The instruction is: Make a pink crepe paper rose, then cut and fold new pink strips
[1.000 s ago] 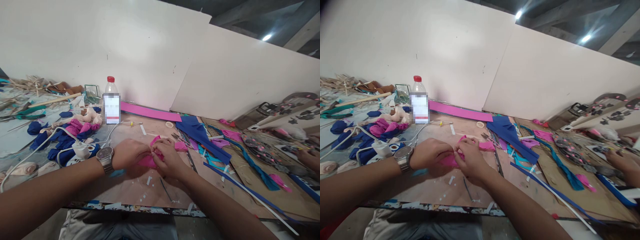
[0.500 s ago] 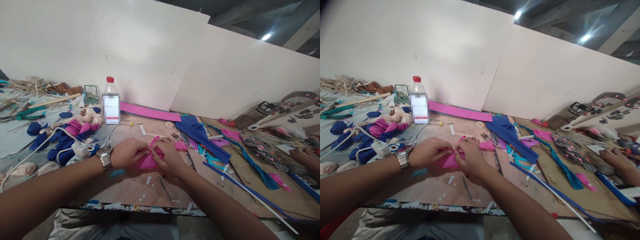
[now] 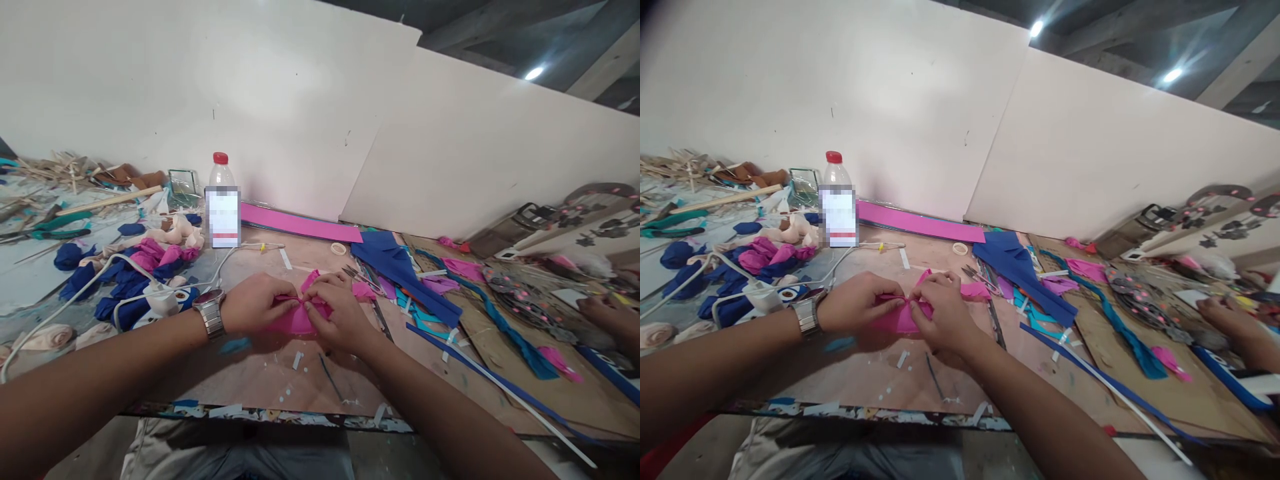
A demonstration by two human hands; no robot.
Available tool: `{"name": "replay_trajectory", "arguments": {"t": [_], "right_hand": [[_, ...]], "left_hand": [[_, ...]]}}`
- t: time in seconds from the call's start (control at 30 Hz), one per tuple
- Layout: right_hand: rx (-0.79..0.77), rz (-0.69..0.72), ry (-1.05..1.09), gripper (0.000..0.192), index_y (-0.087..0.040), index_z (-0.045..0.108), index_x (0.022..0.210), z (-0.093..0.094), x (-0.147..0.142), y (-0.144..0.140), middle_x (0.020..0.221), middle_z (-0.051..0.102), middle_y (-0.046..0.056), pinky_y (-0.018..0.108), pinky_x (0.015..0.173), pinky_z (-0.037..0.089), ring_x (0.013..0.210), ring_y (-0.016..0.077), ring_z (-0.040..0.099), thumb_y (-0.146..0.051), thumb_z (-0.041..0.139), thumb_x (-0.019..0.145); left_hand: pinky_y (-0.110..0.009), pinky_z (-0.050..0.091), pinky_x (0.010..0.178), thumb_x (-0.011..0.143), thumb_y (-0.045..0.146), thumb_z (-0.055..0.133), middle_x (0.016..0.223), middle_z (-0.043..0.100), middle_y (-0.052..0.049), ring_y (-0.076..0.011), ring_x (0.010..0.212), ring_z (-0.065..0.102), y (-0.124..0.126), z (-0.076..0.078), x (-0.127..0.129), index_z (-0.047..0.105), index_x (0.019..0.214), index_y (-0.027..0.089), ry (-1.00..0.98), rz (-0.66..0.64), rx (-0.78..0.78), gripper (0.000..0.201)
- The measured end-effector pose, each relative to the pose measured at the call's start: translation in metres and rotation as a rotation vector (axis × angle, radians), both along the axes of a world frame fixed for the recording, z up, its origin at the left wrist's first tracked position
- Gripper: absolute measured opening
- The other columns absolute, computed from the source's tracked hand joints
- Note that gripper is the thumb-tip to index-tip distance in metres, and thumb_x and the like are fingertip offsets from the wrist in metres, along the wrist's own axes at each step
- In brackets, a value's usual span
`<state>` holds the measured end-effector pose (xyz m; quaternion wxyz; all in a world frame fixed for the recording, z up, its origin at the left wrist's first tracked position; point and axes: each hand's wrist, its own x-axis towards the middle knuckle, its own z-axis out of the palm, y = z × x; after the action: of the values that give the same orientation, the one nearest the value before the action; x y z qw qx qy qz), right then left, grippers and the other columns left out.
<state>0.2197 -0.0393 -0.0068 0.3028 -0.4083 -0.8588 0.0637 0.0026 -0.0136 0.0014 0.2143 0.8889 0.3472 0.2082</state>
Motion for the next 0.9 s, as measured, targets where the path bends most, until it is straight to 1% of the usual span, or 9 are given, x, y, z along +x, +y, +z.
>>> {"name": "replay_trajectory", "arguments": {"t": [0.13,0.23,0.43,0.57,0.7,0.8,0.9], "right_hand": [[-0.008,0.008,-0.008,0.003,-0.022,0.063,0.086,0.0009,-0.0006,-0.0005,0.086,0.072,0.003,0.045,0.095,0.031,0.092,0.0228,0.060,-0.020,0.060,0.087],[-0.020,0.007,-0.020,0.006,-0.022,0.060,0.085,0.0013,-0.0015,-0.0002,0.085,0.071,0.003,0.044,0.096,0.031,0.091,0.0219,0.060,-0.019,0.057,0.088],[-0.035,-0.020,-0.030,0.008,-0.021,0.057,0.083,0.0013,-0.0014,0.0019,0.083,0.068,0.003,0.044,0.094,0.032,0.088,0.0218,0.058,-0.021,0.053,0.090],[-0.065,-0.018,-0.029,0.010,-0.021,0.062,0.088,0.0025,-0.0002,0.0015,0.089,0.071,0.003,0.044,0.094,0.032,0.091,0.0221,0.059,-0.022,0.054,0.093],[-0.053,0.026,-0.005,0.010,-0.024,0.069,0.098,0.0040,0.0010,0.0004,0.096,0.076,0.004,0.047,0.098,0.032,0.097,0.0242,0.063,-0.026,0.062,0.091],[-0.035,0.021,0.029,0.007,-0.024,0.071,0.093,0.0032,0.0017,0.0014,0.091,0.077,0.003,0.048,0.098,0.033,0.092,0.0240,0.065,-0.027,0.064,0.091],[-0.017,0.003,0.062,0.007,-0.024,0.071,0.088,0.0018,0.0017,0.0026,0.087,0.077,0.002,0.046,0.095,0.035,0.087,0.0229,0.067,-0.026,0.064,0.091]], "left_hand": [[-0.027,0.032,0.061,0.096,0.034,0.055,0.074,0.073,-0.001,-0.0148,0.065,0.060,-0.0010,-0.0025,0.0014,0.075,0.089,0.022,0.030,0.014,0.051,0.024],[-0.027,0.032,0.061,0.096,0.033,0.055,0.076,0.074,-0.001,-0.0146,0.066,0.061,-0.0019,-0.0015,0.0019,0.075,0.088,0.022,0.017,0.004,0.053,0.024],[-0.024,0.035,0.061,0.097,0.032,0.052,0.074,0.074,-0.002,-0.0126,0.063,0.059,-0.0003,0.0035,0.0007,0.075,0.086,0.018,-0.035,-0.008,-0.044,0.029],[-0.024,0.035,0.061,0.097,0.031,0.053,0.078,0.076,-0.002,-0.0130,0.065,0.062,0.0025,0.0019,0.0004,0.077,0.089,0.019,-0.024,0.001,-0.071,0.028],[-0.024,0.037,0.063,0.097,0.033,0.054,0.083,0.078,-0.002,-0.0134,0.068,0.063,0.0033,0.0000,0.0001,0.078,0.094,0.021,-0.052,-0.012,-0.104,0.027],[-0.024,0.039,0.062,0.098,0.036,0.052,0.083,0.077,-0.002,-0.0134,0.067,0.062,0.0033,0.0008,-0.0005,0.077,0.096,0.020,-0.099,-0.053,-0.146,0.030],[-0.024,0.041,0.062,0.097,0.037,0.052,0.080,0.076,-0.002,-0.0135,0.066,0.061,0.0047,0.0011,-0.0014,0.077,0.094,0.018,-0.142,-0.092,-0.226,0.031]]}}
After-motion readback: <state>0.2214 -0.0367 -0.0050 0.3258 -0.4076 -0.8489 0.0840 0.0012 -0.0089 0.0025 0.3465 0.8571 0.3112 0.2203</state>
